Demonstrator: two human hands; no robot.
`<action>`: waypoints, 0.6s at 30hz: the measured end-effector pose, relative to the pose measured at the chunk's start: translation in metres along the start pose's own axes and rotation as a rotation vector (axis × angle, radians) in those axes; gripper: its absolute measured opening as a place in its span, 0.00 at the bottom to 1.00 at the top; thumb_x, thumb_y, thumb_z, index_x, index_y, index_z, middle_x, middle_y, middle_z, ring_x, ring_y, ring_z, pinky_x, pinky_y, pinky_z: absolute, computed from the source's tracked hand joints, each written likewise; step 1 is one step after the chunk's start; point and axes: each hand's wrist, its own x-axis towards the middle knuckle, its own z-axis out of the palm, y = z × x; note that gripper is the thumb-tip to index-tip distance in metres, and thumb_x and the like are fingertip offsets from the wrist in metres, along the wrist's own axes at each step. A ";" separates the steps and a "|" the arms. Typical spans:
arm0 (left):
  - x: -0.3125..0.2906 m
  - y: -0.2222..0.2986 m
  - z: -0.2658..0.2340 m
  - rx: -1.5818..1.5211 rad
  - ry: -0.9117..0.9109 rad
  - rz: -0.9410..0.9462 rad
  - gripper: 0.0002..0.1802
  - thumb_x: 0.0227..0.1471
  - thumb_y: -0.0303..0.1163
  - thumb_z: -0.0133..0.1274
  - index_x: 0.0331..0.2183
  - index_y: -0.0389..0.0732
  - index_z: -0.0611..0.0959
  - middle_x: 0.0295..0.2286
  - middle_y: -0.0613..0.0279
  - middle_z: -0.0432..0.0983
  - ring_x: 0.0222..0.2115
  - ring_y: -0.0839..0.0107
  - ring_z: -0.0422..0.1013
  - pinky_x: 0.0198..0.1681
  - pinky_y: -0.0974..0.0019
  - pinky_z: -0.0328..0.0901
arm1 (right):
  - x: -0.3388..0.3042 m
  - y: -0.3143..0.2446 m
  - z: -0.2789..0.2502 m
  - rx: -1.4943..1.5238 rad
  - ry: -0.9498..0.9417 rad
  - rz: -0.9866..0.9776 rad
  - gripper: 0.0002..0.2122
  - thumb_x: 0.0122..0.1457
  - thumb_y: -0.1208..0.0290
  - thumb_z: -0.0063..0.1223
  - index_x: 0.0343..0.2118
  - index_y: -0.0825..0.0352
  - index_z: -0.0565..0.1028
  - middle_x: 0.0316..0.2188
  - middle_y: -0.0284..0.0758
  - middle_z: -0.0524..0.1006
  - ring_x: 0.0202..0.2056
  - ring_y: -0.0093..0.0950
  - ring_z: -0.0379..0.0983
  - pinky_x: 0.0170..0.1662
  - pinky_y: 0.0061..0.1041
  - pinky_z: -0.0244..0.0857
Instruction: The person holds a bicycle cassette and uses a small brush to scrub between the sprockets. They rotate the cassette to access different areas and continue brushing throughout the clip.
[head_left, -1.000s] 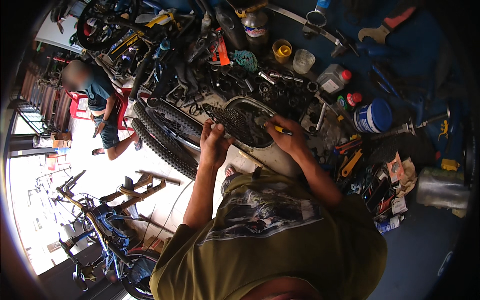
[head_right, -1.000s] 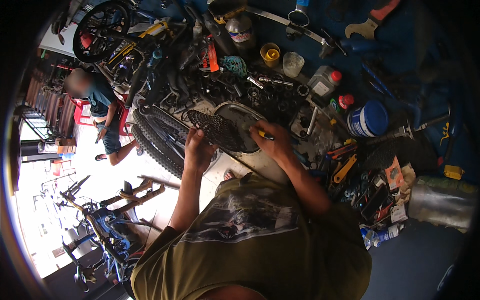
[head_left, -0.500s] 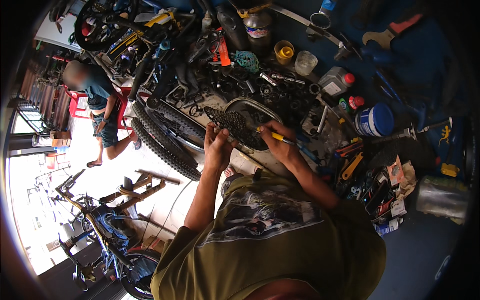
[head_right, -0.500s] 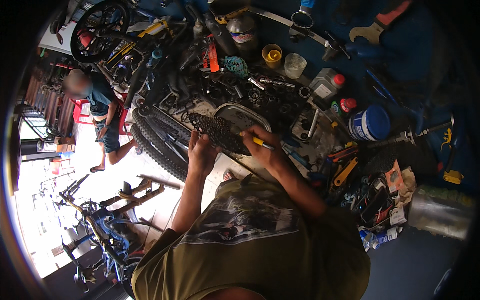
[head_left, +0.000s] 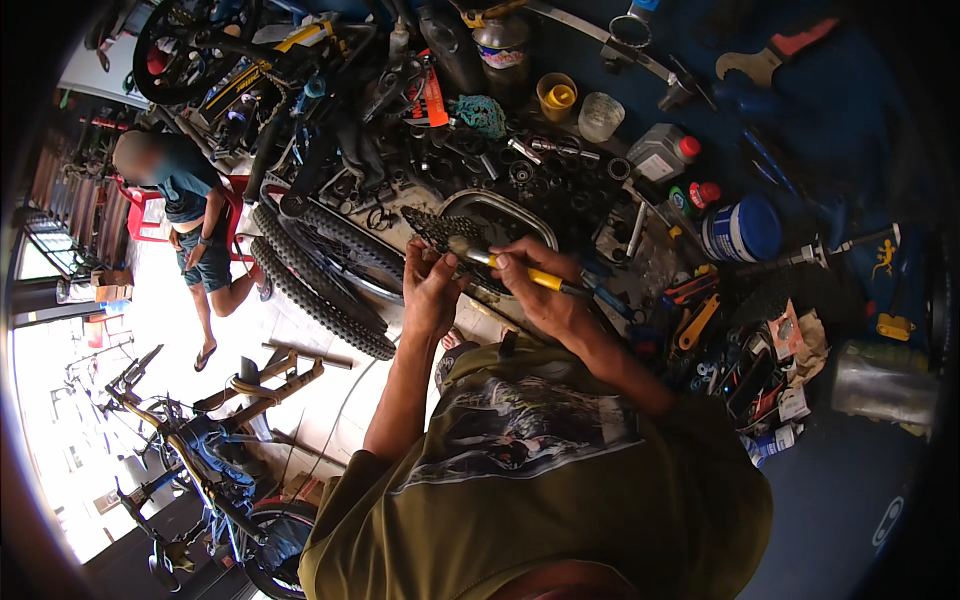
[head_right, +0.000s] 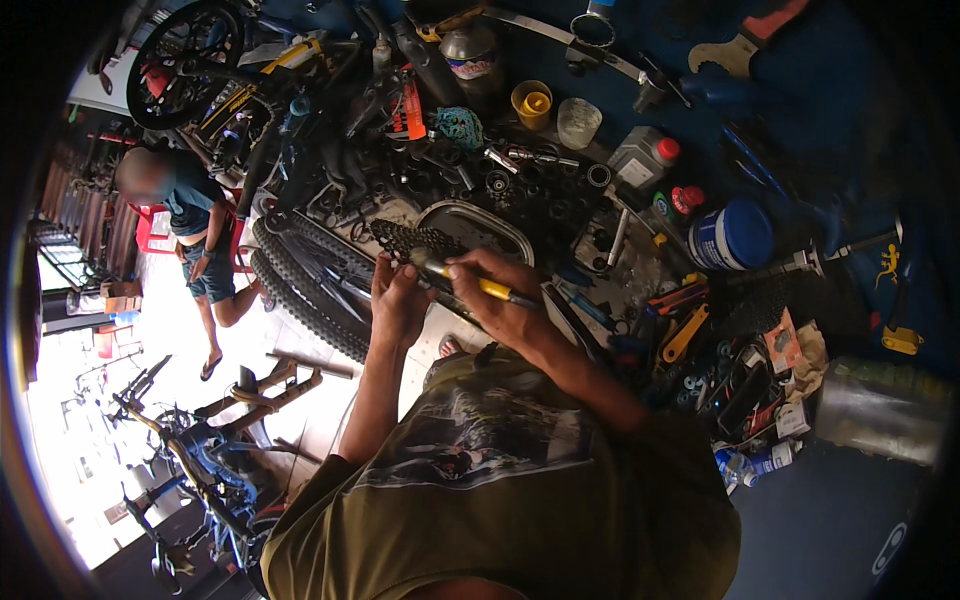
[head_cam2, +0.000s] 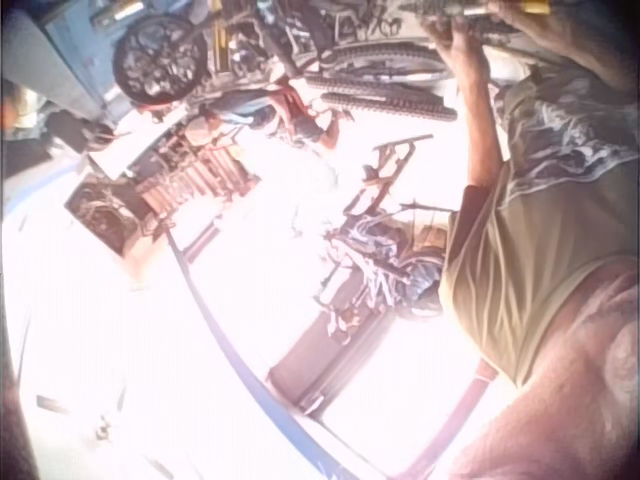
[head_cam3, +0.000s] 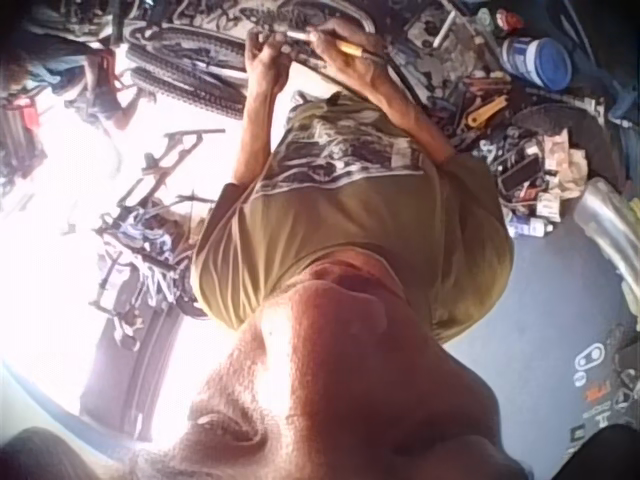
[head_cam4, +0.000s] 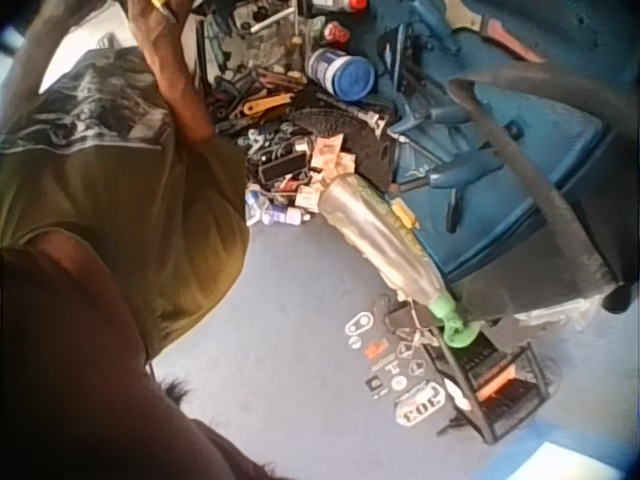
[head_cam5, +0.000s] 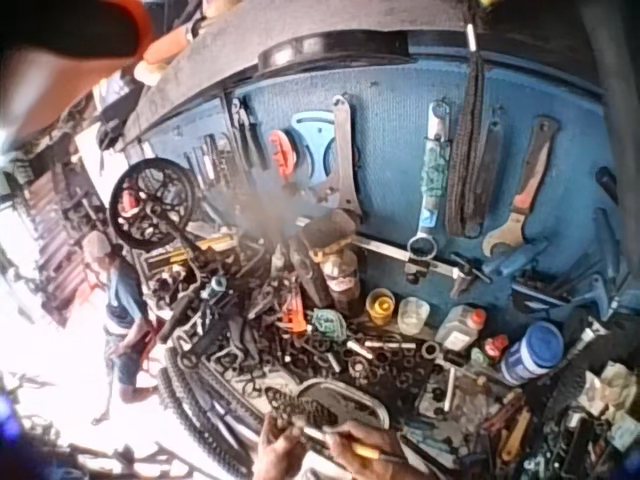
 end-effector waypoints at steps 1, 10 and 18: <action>0.000 -0.001 0.002 -0.015 0.001 0.005 0.25 0.54 0.25 0.62 0.46 0.53 0.67 0.37 0.76 0.63 0.39 0.78 0.67 0.42 0.58 0.68 | 0.000 -0.013 0.002 0.036 -0.036 -0.022 0.08 0.67 0.68 0.58 0.38 0.67 0.79 0.22 0.28 0.75 0.25 0.14 0.69 0.28 0.20 0.64; -0.004 -0.005 0.005 0.032 -0.027 0.016 0.23 0.54 0.27 0.63 0.43 0.51 0.67 0.35 0.75 0.61 0.36 0.80 0.65 0.39 0.63 0.68 | -0.020 0.011 -0.030 -0.062 -0.051 0.137 0.09 0.68 0.66 0.56 0.35 0.68 0.77 0.24 0.29 0.76 0.27 0.15 0.69 0.31 0.21 0.64; -0.002 -0.003 0.001 -0.102 -0.015 0.047 0.19 0.58 0.27 0.61 0.46 0.50 0.69 0.35 0.75 0.67 0.38 0.78 0.69 0.43 0.55 0.69 | -0.015 0.006 -0.033 -0.051 -0.176 0.159 0.13 0.70 0.64 0.53 0.39 0.72 0.78 0.30 0.33 0.80 0.35 0.21 0.80 0.39 0.21 0.73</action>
